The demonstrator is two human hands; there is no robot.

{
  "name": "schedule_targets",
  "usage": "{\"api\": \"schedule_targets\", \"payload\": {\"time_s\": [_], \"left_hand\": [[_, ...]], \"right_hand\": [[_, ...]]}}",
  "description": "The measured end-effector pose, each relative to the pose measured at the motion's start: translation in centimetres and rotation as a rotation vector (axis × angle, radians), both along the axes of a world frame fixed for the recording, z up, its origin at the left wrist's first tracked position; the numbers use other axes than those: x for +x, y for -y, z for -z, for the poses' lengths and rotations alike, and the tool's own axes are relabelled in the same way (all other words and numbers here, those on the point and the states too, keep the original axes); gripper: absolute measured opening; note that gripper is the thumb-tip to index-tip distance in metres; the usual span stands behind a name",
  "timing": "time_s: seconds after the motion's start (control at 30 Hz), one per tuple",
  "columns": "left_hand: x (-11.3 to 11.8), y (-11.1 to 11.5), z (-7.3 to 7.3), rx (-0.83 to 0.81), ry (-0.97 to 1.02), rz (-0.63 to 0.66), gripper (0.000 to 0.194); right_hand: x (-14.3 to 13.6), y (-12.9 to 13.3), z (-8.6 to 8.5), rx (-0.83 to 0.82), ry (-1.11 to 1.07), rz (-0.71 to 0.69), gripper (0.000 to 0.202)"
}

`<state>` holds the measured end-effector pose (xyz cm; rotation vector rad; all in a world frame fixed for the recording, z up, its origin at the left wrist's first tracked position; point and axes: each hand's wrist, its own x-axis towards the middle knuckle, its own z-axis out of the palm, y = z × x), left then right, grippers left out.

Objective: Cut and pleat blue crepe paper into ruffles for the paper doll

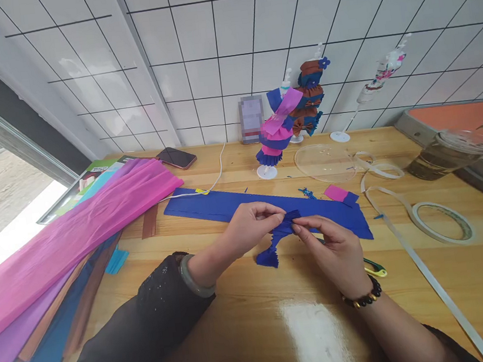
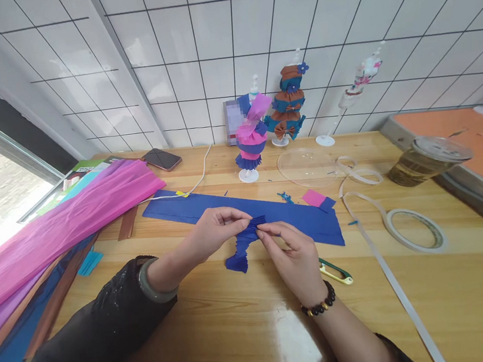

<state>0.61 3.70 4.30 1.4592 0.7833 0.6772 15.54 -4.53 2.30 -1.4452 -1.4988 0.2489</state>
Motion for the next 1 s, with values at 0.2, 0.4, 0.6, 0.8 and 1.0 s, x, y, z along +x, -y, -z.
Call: {"api": "schedule_targets", "payload": {"time_s": [0.2, 0.4, 0.6, 0.8, 1.0], "left_hand": [[0.1, 0.2, -0.3, -0.014, 0.017, 0.031, 0.027], [0.1, 0.7, -1.2, 0.026, -0.037, 0.056, 0.036], [0.0, 0.8, -1.2, 0.122, -0.085, 0.031, 0.031], [0.1, 0.7, -0.8, 0.112, -0.110, 0.005, 0.027], [0.0, 0.5, -0.5, 0.141, -0.123, -0.008, 0.027]], "right_hand": [[0.1, 0.0, 0.1, -0.032, -0.012, 0.031, 0.010], [0.2, 0.0, 0.1, -0.034, -0.030, 0.024, 0.011], [0.3, 0.0, 0.1, -0.059, -0.070, 0.020, 0.010], [0.3, -0.1, 0.3, -0.068, -0.088, -0.004, 0.016], [0.3, -0.1, 0.1, -0.064, -0.052, -0.014, 0.015]]}}
